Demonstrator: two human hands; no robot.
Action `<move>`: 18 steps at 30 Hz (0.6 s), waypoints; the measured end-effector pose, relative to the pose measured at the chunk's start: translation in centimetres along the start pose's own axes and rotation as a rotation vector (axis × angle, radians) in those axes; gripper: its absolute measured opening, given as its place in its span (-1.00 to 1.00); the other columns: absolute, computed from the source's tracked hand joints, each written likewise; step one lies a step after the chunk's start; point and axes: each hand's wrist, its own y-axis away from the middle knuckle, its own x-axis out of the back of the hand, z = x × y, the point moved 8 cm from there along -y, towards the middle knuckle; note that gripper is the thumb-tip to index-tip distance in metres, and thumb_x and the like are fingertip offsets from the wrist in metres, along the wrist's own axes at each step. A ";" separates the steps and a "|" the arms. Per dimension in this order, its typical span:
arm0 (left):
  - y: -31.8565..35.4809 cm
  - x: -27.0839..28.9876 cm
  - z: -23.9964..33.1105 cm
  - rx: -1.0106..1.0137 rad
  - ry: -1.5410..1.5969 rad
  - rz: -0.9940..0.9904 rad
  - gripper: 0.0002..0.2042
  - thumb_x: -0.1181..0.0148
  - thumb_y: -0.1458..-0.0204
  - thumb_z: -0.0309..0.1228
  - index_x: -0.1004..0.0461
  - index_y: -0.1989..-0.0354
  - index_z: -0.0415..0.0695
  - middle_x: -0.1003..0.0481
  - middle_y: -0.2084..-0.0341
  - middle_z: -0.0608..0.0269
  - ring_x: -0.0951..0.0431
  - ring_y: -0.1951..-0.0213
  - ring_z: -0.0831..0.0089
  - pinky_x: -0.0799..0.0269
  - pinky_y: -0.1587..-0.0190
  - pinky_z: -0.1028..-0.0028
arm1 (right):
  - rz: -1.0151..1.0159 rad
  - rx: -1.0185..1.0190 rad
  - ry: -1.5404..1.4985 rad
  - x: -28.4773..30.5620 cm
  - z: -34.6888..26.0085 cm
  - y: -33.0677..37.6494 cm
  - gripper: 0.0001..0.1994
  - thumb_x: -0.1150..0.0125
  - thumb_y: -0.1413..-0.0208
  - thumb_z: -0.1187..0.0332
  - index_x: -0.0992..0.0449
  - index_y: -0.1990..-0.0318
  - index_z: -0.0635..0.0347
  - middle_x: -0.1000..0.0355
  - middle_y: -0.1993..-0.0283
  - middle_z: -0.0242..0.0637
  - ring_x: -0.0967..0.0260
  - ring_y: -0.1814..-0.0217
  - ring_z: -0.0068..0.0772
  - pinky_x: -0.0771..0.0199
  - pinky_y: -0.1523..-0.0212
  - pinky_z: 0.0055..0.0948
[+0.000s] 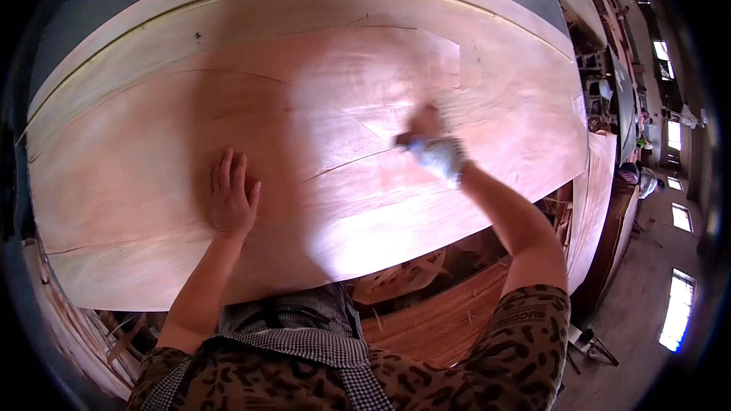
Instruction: The person cuts thin wood veneer sheets using a hand-held blade, measuring the material with a long stick, and moves finished pieces onto stacks.
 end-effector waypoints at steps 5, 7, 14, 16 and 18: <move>-0.6 0.1 1.4 -0.048 -0.017 0.009 -0.50 -0.07 0.08 -0.30 -0.17 -0.07 -0.13 -0.06 -0.13 0.07 -0.08 -0.12 0.06 -0.03 -0.15 0.19 | -0.278 -0.291 0.030 -2.4 8.9 6.8 -0.83 0.01 0.01 0.18 -0.32 0.42 0.05 -0.34 0.65 -0.24 -0.32 0.68 -0.19 -0.26 0.68 -0.19; 0.0 -0.2 -0.4 -0.010 -0.003 0.028 -0.50 -0.08 0.10 -0.30 -0.18 -0.07 -0.12 -0.07 -0.13 0.06 -0.10 -0.12 0.06 -0.04 -0.14 0.18 | -0.108 -0.088 0.203 0.2 6.4 4.4 -0.87 -0.05 0.06 0.24 -0.32 0.41 0.04 -0.31 0.60 -0.26 -0.33 0.61 -0.21 -0.29 0.60 -0.20; -0.6 0.3 0.4 -0.006 -0.003 0.029 -0.49 -0.12 0.15 -0.29 -0.22 -0.04 -0.13 -0.10 -0.11 0.07 -0.13 -0.11 0.10 -0.03 -0.14 0.16 | 0.279 -0.221 -0.193 6.7 5.9 -14.8 -0.66 -0.16 0.10 0.20 -0.33 0.18 0.12 -0.30 0.18 -0.08 -0.29 0.18 0.01 -0.32 0.25 -0.17; -0.6 0.4 0.4 0.008 0.007 0.007 -0.50 -0.12 0.15 -0.30 -0.22 -0.04 -0.12 -0.09 -0.11 0.09 -0.12 -0.12 0.12 -0.02 -0.15 0.16 | 0.146 -0.233 -0.168 5.9 5.3 -20.2 -0.62 -0.17 0.12 0.15 -0.34 0.16 0.14 -0.28 0.12 -0.04 -0.28 0.11 0.01 -0.31 0.17 -0.18; -0.5 0.6 0.1 0.002 0.052 0.038 -0.50 -0.11 0.14 -0.30 -0.22 -0.03 -0.12 -0.09 -0.11 0.09 -0.12 -0.12 0.12 -0.02 -0.15 0.15 | -0.020 -0.233 -0.097 4.2 4.7 -23.7 -0.60 -0.18 0.12 0.12 -0.35 0.16 0.16 -0.27 0.07 -0.02 -0.28 0.08 0.01 -0.30 0.12 -0.18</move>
